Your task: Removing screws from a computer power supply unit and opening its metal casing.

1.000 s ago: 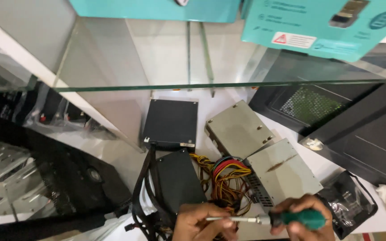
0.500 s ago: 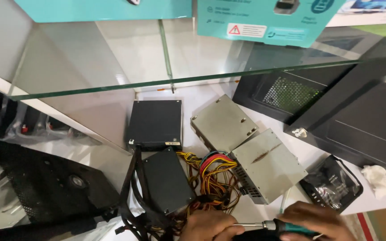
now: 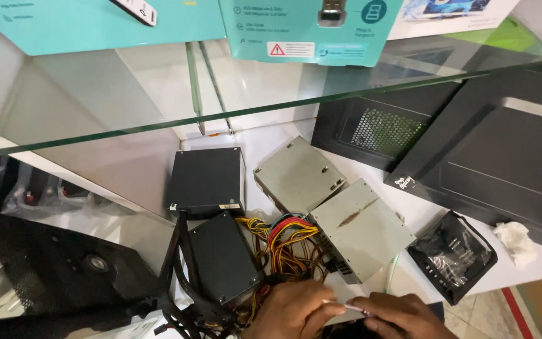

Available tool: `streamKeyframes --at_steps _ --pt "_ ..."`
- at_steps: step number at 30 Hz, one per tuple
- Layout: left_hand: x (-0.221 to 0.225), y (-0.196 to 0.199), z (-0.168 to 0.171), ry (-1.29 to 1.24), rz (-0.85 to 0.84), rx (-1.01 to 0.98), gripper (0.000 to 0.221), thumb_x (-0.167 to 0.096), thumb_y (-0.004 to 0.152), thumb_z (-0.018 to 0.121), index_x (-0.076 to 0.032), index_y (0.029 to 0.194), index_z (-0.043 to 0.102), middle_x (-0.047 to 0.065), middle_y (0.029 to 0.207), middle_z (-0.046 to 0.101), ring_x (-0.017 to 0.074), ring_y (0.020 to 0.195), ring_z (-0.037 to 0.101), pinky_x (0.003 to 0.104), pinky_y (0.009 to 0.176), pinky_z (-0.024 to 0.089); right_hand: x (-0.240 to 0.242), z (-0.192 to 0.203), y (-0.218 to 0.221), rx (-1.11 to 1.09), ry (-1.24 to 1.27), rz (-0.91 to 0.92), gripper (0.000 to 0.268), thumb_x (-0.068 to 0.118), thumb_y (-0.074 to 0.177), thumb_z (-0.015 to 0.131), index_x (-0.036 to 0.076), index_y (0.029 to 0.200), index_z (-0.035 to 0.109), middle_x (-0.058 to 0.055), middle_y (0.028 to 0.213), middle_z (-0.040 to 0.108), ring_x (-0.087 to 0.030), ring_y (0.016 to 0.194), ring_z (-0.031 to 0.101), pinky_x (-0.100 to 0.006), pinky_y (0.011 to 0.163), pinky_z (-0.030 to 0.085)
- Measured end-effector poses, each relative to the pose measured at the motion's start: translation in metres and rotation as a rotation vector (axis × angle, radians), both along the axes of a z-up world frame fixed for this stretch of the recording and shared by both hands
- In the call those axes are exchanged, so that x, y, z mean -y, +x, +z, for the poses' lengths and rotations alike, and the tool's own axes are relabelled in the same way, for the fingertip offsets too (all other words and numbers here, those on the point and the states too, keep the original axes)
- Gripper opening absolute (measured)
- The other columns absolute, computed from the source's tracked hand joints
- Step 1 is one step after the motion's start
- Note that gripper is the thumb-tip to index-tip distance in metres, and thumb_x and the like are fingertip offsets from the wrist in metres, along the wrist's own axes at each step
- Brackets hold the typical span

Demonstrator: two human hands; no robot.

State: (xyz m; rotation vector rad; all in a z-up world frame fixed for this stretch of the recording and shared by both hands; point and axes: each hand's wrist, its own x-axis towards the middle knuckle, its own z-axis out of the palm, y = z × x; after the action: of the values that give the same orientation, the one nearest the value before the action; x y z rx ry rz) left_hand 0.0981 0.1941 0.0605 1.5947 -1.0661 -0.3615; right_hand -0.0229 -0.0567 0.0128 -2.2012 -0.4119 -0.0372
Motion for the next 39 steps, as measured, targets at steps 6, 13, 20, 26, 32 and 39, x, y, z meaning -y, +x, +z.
streamKeyframes --at_steps 6,13,20,26,32,39 --pt "-0.010 0.015 0.028 0.051 0.344 0.316 0.054 -0.037 0.098 0.066 -0.004 0.141 0.057 0.016 0.138 0.067 0.0320 0.127 0.064 0.046 0.108 0.048 0.028 0.016 -0.017 -0.328 0.117 -0.667 0.040 0.027 0.094 0.056 0.022 0.129 0.074 -0.007 0.153 0.062 -0.028 0.143 0.056 -0.052 0.119 0.044" --pt "0.018 0.080 0.026 0.621 0.272 0.598 0.048 -0.034 0.110 0.040 0.003 0.136 0.057 0.036 0.142 0.050 0.0503 0.139 0.042 0.055 0.119 0.033 0.032 0.011 0.018 -0.057 0.008 -0.834 0.040 0.022 0.097 0.056 0.007 0.133 0.064 -0.005 0.146 0.063 -0.020 0.049 0.065 -0.032 0.066 0.058" --pt "0.111 0.134 -0.041 1.261 0.446 0.570 0.095 -0.076 0.098 0.033 -0.007 0.162 0.020 0.044 0.157 0.022 0.0622 0.144 0.022 0.065 0.116 0.023 0.019 -0.005 0.016 -0.221 0.073 -1.035 0.040 0.027 0.099 0.058 0.017 0.136 0.070 -0.015 0.057 0.071 -0.021 0.055 0.069 -0.031 0.072 0.053" --pt "0.129 0.152 -0.014 1.454 0.350 0.406 0.120 -0.091 0.091 0.034 0.001 0.163 0.010 0.045 0.162 0.009 0.0629 0.148 0.012 0.067 0.120 0.013 0.005 -0.014 -0.003 -0.070 0.120 -1.048 0.034 0.021 0.096 0.063 0.013 0.127 0.074 -0.011 0.061 0.069 -0.016 0.046 0.065 -0.028 0.061 0.056" --pt "0.137 0.173 -0.036 1.433 0.447 0.341 0.122 -0.088 0.088 0.048 0.000 0.163 0.010 0.041 0.164 0.006 0.0596 0.151 0.006 0.067 0.120 0.006 -0.017 -0.006 -0.005 0.006 0.123 -1.034 0.037 0.022 0.096 0.062 0.011 0.130 0.070 -0.006 0.068 0.077 -0.012 0.050 0.064 -0.025 0.071 0.055" --pt "0.134 0.194 -0.033 1.439 0.474 0.221 0.120 -0.082 0.090 0.049 0.001 0.163 0.002 0.038 0.166 -0.003 0.0584 0.152 0.001 0.064 0.122 0.004 -0.025 -0.004 0.015 0.072 0.289 -0.886 0.043 0.028 0.100 0.053 0.005 0.134 0.063 -0.005 0.092 0.085 -0.011 0.046 0.064 -0.025 0.057 0.056"
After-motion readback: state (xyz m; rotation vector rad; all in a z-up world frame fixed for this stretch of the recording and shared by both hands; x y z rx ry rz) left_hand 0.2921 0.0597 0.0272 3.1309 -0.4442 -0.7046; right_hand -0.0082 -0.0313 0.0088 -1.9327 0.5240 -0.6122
